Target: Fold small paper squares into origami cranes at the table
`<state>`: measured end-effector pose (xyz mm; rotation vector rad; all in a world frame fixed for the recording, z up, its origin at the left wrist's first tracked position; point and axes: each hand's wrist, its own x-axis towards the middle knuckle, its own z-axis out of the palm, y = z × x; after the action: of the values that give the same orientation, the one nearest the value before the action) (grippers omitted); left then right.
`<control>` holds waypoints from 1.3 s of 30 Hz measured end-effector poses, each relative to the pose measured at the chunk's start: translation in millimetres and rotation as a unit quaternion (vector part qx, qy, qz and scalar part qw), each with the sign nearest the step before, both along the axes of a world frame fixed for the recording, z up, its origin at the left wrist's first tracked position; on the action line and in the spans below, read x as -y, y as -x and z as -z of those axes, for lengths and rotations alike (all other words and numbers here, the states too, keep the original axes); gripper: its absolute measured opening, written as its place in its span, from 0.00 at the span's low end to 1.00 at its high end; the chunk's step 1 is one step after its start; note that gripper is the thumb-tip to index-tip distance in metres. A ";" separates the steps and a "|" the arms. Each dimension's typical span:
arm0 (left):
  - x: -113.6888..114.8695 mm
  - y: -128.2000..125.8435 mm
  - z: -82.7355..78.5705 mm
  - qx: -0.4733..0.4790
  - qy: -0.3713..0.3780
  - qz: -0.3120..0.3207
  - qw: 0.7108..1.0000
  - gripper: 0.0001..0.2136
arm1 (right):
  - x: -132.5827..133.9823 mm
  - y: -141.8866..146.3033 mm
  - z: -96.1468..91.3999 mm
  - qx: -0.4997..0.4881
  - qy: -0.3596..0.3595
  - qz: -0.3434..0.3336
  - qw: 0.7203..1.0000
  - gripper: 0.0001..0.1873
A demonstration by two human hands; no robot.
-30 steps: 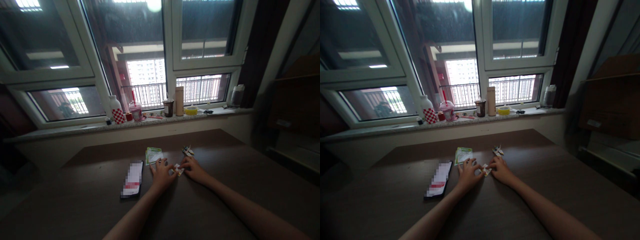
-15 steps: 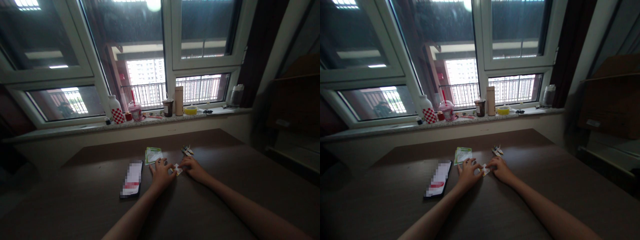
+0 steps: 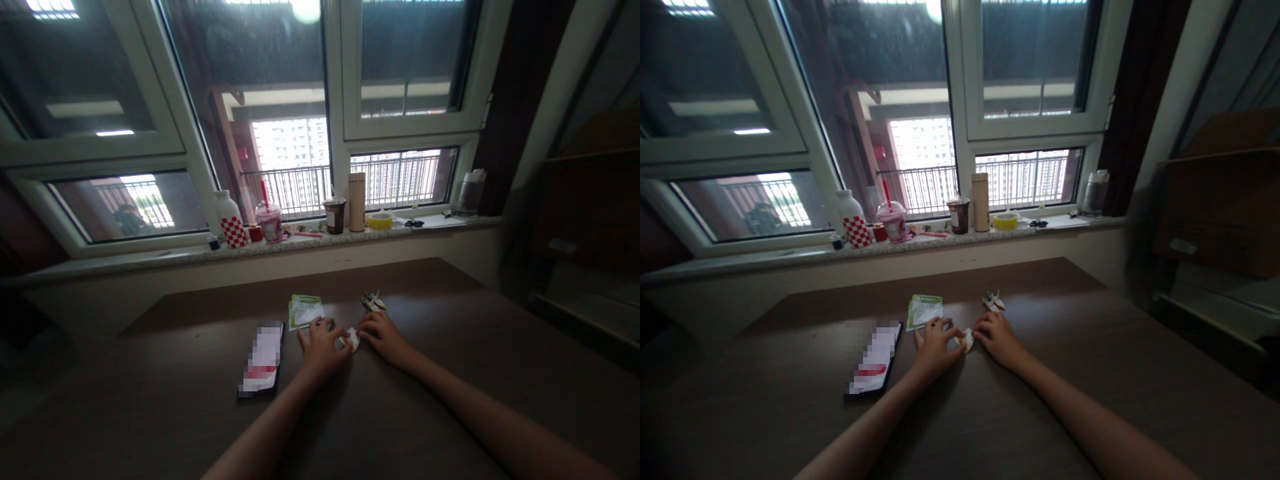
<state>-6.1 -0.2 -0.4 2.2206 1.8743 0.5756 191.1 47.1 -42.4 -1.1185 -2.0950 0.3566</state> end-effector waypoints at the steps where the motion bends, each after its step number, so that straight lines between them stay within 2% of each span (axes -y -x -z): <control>1: -0.1 0.3 0.4 -0.002 0.000 0.004 1.000 0.12 | 0.9 0.8 0.0 0.006 -0.005 0.004 1.000 0.06; 14: 0.4 1.7 -0.6 -0.030 0.011 0.045 0.998 0.16 | 7.0 4.1 -4.0 0.057 -0.010 0.023 0.998 0.04; 21: -1.5 3.7 1.4 -0.028 0.015 0.054 0.998 0.15 | 4.4 4.5 -1.4 0.065 -0.015 0.023 0.998 0.04; 33: -4.3 2.8 0.1 -0.023 0.034 0.049 0.998 0.17 | 11.3 13.1 -8.2 0.139 -0.007 0.078 0.987 0.07; 39: -4.2 2.9 -3.2 -0.032 0.051 0.050 0.997 0.17 | 12.3 17.6 -10.2 0.142 -0.003 0.094 0.985 0.07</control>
<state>-9.0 4.0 2.8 2.2764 1.7677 0.3879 173.5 34.8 -32.2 -1.4192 -2.2060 0.1030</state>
